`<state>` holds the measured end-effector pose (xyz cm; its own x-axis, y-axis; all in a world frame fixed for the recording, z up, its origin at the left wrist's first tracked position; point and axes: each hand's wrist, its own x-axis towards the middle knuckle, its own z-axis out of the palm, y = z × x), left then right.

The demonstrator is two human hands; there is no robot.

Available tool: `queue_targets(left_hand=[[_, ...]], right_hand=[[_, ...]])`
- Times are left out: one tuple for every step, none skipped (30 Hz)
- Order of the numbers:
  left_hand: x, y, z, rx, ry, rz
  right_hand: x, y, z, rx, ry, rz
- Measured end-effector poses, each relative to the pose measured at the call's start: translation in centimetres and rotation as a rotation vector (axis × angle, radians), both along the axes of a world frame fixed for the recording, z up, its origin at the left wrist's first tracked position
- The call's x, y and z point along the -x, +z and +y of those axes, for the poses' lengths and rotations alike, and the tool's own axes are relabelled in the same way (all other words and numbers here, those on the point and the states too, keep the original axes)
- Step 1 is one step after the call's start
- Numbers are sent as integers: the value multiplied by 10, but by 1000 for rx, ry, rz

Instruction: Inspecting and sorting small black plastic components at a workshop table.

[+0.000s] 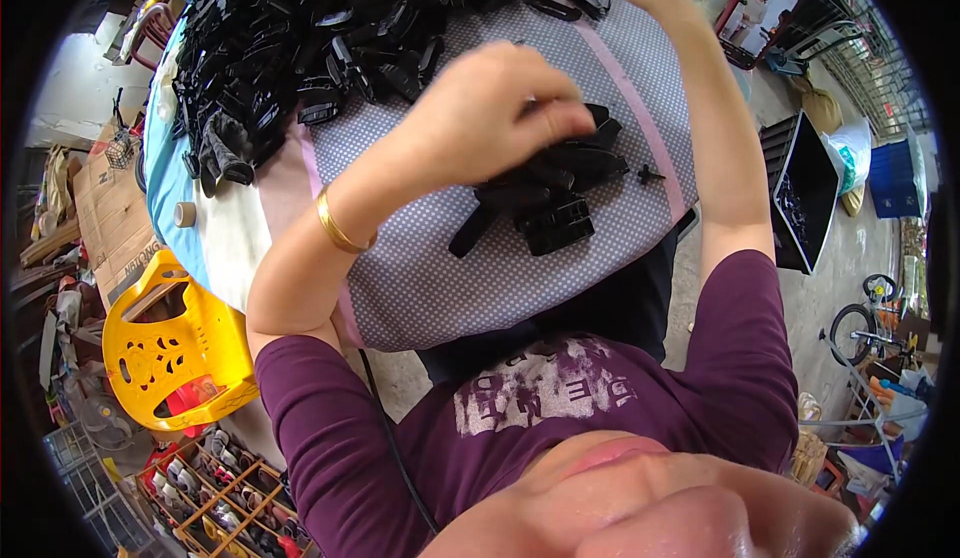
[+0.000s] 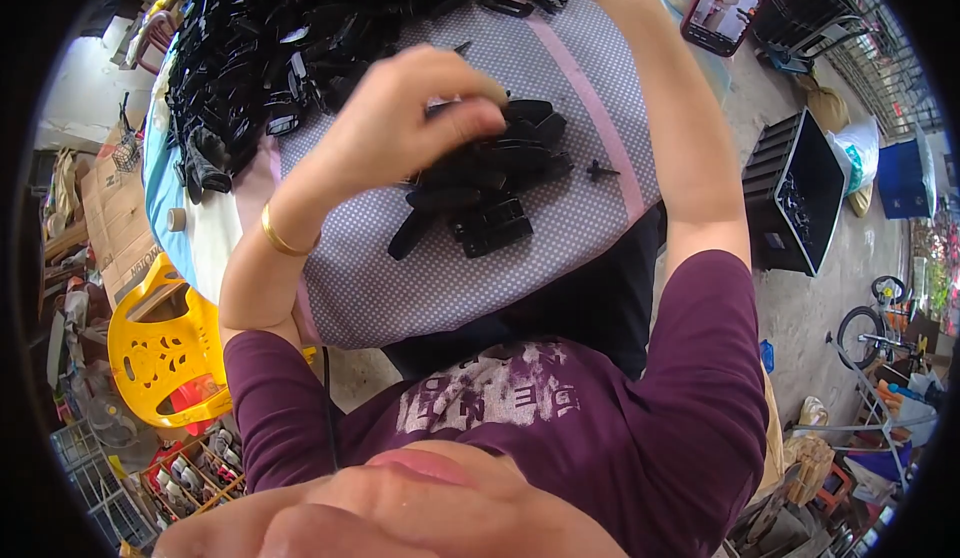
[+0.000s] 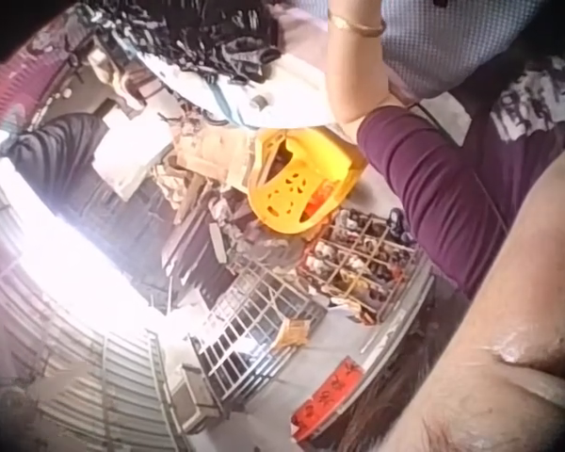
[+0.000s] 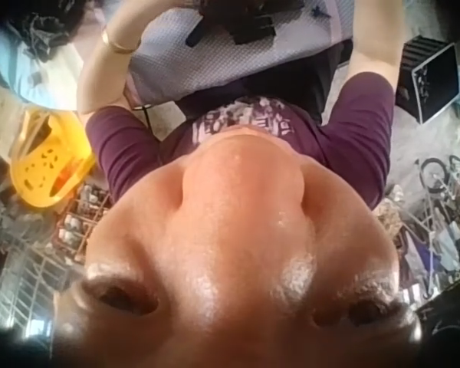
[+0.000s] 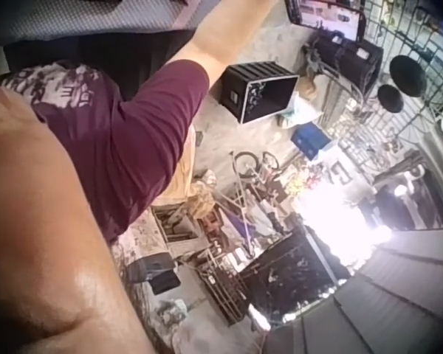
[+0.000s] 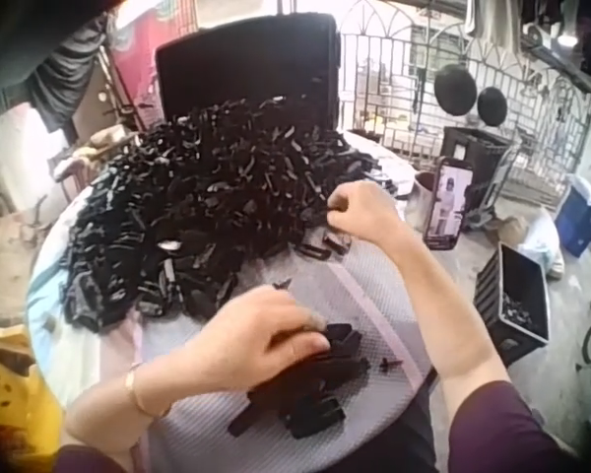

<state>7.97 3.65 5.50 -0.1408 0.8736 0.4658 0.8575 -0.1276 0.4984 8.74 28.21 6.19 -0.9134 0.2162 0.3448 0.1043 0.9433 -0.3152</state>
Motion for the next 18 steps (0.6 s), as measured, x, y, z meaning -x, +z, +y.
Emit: queue_targets(left_hand=[[7,-4,2,-79,113,-170],[14,-9,6,-159,225,-340],[26,-11,7,-197,261,-440],[38,-13,7,-236,295,-542],[46,-16,12,-219,259,-597],[44,-13,4,-146,294,-720],[44,-9,-5,-7,181,-1015],[45,-3,-10,135,35,-1306],[53,0,-14,295,-104,-1369],[58,-3,-14,298,-110,-1369],[62,-8,-14,240,-84,-1311],[65,-12,-12,181,-58,-1254],[67,-15,-8,109,0,-1260],[67,-16,-7,110,-1,-1261],[67,-17,-8,63,29,-1269],[66,-18,-8,16,61,-1277],[60,-17,-5,-5,109,-1299],[61,-18,-4,-3,104,-1300]], right_hand=[[-7,8,-1,164,30,52],[-12,12,1,326,59,107],[-13,12,-5,530,253,116],[-19,15,-12,649,415,59],[-23,15,-18,812,564,-15],[-24,16,-39,762,594,-68],[-17,12,-50,733,687,-90],[-17,11,-55,690,761,-112],[-17,8,-57,688,753,-110],[-15,3,-57,731,743,-58],[-13,0,-56,772,735,-4],[-11,-3,-49,770,733,-4],[-10,-5,-39,410,508,2],[-12,-3,-35,54,276,6],[-18,2,-35,-22,213,-73],[-16,-1,-34,-22,213,-73],[-15,-5,-32,-108,163,-174],[-13,-10,-29,-193,113,-276]])
